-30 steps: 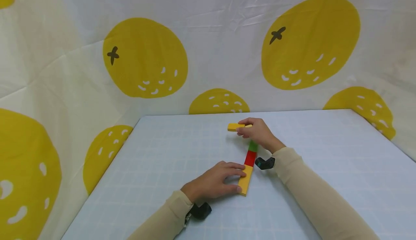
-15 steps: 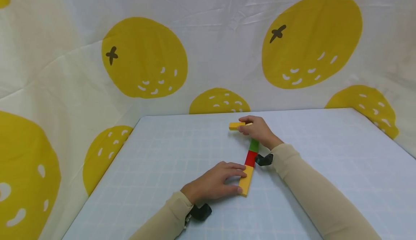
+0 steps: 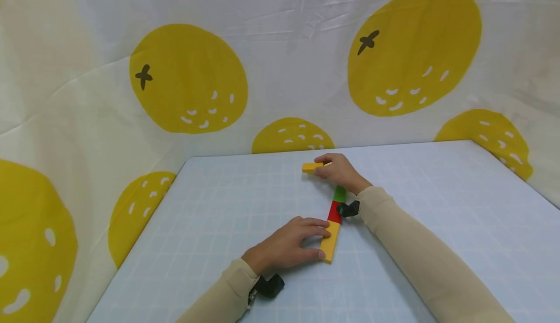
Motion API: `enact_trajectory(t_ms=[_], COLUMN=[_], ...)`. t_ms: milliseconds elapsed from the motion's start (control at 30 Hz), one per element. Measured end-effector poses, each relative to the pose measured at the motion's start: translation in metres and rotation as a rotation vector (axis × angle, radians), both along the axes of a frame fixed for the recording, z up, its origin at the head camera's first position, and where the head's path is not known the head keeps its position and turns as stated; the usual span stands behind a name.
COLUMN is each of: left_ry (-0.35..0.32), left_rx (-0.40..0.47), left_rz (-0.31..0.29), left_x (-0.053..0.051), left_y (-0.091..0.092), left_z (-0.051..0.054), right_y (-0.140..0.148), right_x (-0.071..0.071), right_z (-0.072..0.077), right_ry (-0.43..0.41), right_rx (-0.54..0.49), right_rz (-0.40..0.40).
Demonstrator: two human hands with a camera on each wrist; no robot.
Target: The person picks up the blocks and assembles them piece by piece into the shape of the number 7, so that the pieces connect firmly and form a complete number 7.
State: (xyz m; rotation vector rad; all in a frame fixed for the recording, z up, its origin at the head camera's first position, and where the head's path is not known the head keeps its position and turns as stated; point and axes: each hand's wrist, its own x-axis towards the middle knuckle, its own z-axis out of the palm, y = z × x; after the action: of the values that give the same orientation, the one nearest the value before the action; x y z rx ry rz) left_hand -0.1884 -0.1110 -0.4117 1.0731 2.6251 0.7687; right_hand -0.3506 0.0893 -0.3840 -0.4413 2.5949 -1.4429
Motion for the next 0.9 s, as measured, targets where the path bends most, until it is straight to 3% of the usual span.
enact_trajectory(t_ms=[567,900], left_ry=[0.014,0.022], left_rx=[0.006,0.001], left_rz=[-0.009,-0.017], left_x=[-0.001,-0.001], left_y=[0.0,0.0], left_z=[0.0,0.001], right_y=[-0.011,-0.016], right_x=[-0.014,-0.02], right_z=[0.002,0.003], right_ry=[0.022,0.04], right_rx=[0.031,0.076], right_rz=[0.048,0.025])
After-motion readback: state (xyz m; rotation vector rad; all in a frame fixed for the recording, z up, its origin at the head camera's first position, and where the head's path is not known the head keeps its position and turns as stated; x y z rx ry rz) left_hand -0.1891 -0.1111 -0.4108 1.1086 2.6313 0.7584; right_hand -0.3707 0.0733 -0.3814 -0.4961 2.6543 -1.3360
